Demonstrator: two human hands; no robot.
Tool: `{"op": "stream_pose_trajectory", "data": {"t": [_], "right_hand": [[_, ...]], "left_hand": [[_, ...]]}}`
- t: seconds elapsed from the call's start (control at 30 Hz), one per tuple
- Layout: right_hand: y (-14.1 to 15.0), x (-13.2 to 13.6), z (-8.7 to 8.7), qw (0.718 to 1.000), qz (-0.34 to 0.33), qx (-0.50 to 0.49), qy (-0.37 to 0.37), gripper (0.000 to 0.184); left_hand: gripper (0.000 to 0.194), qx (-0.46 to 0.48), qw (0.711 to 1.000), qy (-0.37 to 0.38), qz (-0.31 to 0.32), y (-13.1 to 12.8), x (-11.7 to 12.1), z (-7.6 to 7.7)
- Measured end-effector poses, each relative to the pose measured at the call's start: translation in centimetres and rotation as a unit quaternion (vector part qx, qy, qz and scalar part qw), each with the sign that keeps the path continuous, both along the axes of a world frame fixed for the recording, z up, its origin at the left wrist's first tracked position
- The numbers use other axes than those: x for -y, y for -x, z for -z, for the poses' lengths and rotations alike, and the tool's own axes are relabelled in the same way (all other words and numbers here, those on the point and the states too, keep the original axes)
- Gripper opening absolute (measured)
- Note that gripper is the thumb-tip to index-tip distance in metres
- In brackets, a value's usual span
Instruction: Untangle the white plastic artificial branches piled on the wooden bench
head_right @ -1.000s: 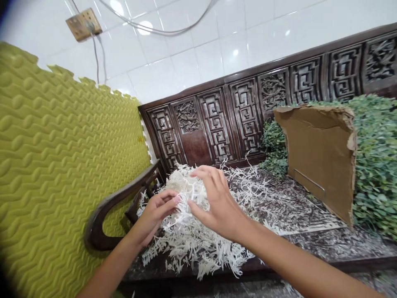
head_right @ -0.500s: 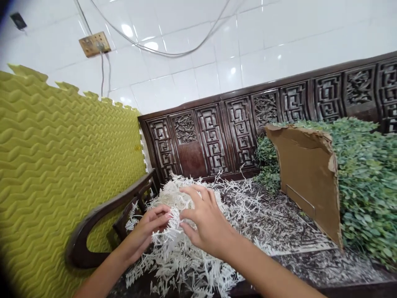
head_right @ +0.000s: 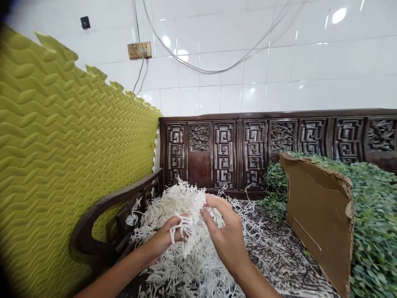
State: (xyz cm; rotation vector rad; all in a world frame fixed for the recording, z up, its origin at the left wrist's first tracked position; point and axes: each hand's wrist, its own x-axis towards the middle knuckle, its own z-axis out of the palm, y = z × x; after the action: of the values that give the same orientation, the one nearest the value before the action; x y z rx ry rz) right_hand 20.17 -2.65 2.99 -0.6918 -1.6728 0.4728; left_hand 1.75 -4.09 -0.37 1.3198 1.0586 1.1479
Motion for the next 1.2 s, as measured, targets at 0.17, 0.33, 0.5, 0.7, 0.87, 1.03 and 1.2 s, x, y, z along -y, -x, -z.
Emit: {"op": "stream_pose_trajectory", "data": {"t": [0.17, 0.33, 0.5, 0.7, 0.87, 1.03, 1.2], "right_hand": [[0.7, 0.8, -1.3, 0.966, -0.096, -0.187, 0.15, 0.017], [1.0, 2.1, -2.8, 0.944, -0.169, -0.208, 0.192, 0.017], [-0.4, 3.3, -4.1, 0.991, -0.062, -0.094, 0.068, 0.013], [-4.5, 2.9, -7.5, 0.911, 0.26, 0.028, -0.319, 0.022], [-5.9, -0.9, -10.8, 0.814, 0.313, 0.153, -0.465, 0.017], [-7.4, -7.0, -13.4, 0.767, 0.328, 0.396, -0.383, 0.019], [-6.3, -9.4, -8.9, 0.79, 0.259, 0.471, -0.293, 0.038]], "left_hand": [[0.052, 0.025, 0.996, 0.006, 0.087, -2.7, 0.7, 2.1], [0.051, 0.044, 0.989, 0.018, 0.144, -5.5, 2.8, 4.2], [0.054, 0.123, 0.97, 0.088, 0.191, -5.5, 4.1, 1.7], [0.031, 0.025, 0.998, -0.025, 0.043, -2.4, 3.3, -1.3], [0.021, -0.044, 0.998, -0.041, -0.03, 0.4, 0.8, 0.0], [0.013, -0.183, 0.973, -0.12, -0.067, 2.6, -1.0, 1.0], [0.013, -0.402, 0.872, -0.269, -0.072, 4.5, -1.1, 0.6]]}}
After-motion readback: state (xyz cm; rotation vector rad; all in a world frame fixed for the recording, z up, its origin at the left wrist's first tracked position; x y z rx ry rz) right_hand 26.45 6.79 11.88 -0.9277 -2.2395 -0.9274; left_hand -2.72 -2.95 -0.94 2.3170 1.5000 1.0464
